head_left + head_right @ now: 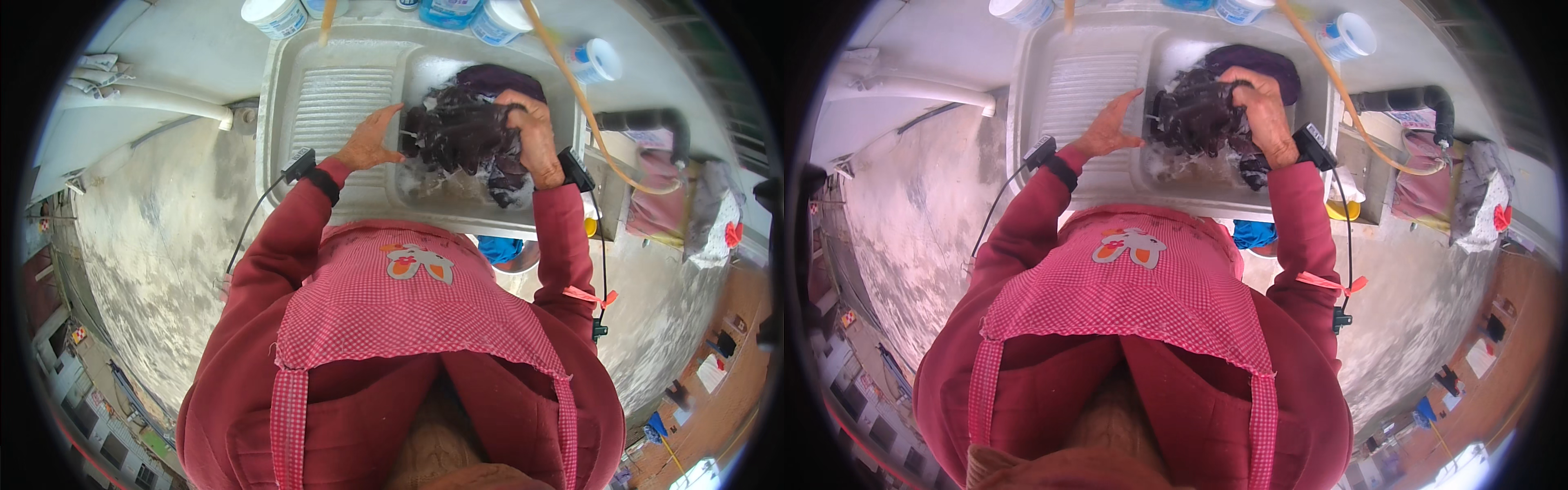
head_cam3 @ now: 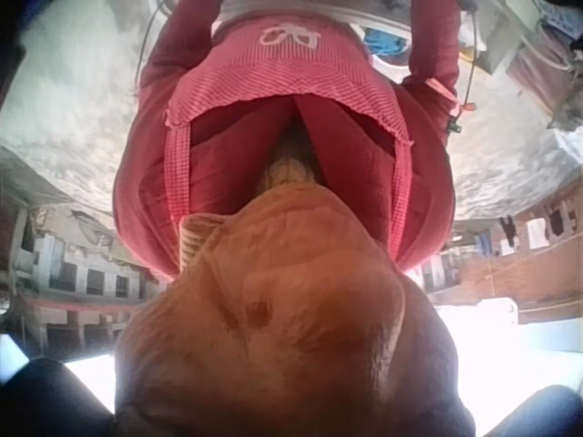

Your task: The person hand-washes multiple garments in a utility sink, scrubbing them on a washboard, rinsing, and wringing out water. They handle a blue cloth and several dark garments one at a time, repeatedly rubbing and squeezing them in soapy water.

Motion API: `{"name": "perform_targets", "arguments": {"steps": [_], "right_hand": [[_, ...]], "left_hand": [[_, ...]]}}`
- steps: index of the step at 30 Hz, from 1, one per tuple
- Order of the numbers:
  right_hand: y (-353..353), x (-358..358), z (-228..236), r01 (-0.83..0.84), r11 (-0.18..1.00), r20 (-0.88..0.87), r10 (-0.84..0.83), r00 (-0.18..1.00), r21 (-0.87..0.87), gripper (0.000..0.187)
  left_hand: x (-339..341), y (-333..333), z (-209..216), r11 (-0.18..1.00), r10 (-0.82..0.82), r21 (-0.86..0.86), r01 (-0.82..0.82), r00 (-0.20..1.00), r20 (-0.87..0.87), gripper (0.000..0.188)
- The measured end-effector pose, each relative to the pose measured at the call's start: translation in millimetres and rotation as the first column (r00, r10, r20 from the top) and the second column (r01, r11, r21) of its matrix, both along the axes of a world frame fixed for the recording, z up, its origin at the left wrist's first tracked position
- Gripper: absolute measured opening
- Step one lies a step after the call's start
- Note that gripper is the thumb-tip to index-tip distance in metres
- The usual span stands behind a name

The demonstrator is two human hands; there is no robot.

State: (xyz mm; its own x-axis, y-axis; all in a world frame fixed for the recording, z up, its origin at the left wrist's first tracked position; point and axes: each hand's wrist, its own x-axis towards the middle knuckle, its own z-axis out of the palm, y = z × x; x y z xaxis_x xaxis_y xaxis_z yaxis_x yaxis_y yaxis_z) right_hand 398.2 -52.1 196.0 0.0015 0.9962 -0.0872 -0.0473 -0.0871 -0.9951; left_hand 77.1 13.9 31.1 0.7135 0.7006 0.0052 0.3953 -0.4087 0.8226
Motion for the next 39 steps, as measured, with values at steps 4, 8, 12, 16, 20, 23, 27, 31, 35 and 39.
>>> {"name": "perform_targets", "arguments": {"steps": [4, 8, 12, 16, 20, 23, 27, 31, 35, 39], "right_hand": [[16.0, -20.4, 91.9, 0.158, 0.986, -0.144, -0.150, 0.978, 0.045, 0.027], [27.3, 0.9, 146.0, 0.086, 0.956, -0.287, -0.002, 0.958, 0.282, 0.035], [14.8, 65.0, 122.8, 0.371, 0.910, -0.401, -0.275, 0.874, 0.186, 0.038], [10.0, 111.7, 2.2, 0.615, 0.759, -0.167, -0.648, 0.743, -0.212, 0.045], [-27.9, 55.4, -140.5, 0.176, 0.972, 0.638, -0.039, 0.769, -0.153, 0.088], [-41.5, -35.9, -203.9, 0.025, 0.999, 0.671, -0.041, 0.740, 0.034, 0.099], [4.0, -112.9, -204.8, 0.406, 0.908, 0.314, -0.359, 0.879, -0.099, 0.065], [47.0, -120.7, -148.2, 0.309, 0.909, -0.483, -0.412, 0.772, -0.281, 0.041], [73.3, -147.0, -142.1, 0.102, 0.990, -0.857, -0.135, 0.498, -0.097, 0.045], [87.6, -125.2, -183.7, -0.152, 0.975, -0.255, 0.108, 0.961, -0.160, 0.048]], "left_hand": [[55.7, 7.0, -2.4, 1.000, -0.027, 0.010, 0.026, 0.961, 0.275, 0.128], [107.8, -2.2, -7.7, 0.985, 0.129, -0.155, -0.082, 0.936, 0.327, 0.073], [96.3, 3.3, 23.4, 0.961, 0.275, -0.201, -0.191, 0.744, 0.609, 0.051], [64.2, 12.8, 78.8, 0.400, 0.807, -0.860, 0.316, 0.322, 0.494, 0.036], [64.9, 5.1, 101.6, 0.365, 0.762, -0.753, 0.547, 0.290, 0.579, 0.035], [70.7, -4.9, 100.0, 0.198, 0.856, -0.812, 0.549, 0.307, 0.417, 0.038], [41.7, 4.0, 104.4, 0.303, 0.732, -0.654, 0.694, 0.270, 0.625, 0.044], [-18.8, 39.7, 111.8, 0.402, 0.783, -0.766, 0.502, 0.246, 0.571, 0.037], [-80.2, 53.3, 90.0, 0.591, 0.703, -0.736, -0.329, 0.658, 0.271, 0.053], [-124.8, 59.0, 69.1, 0.847, 0.290, -0.489, -0.210, 0.953, 0.093, 0.089]]}}
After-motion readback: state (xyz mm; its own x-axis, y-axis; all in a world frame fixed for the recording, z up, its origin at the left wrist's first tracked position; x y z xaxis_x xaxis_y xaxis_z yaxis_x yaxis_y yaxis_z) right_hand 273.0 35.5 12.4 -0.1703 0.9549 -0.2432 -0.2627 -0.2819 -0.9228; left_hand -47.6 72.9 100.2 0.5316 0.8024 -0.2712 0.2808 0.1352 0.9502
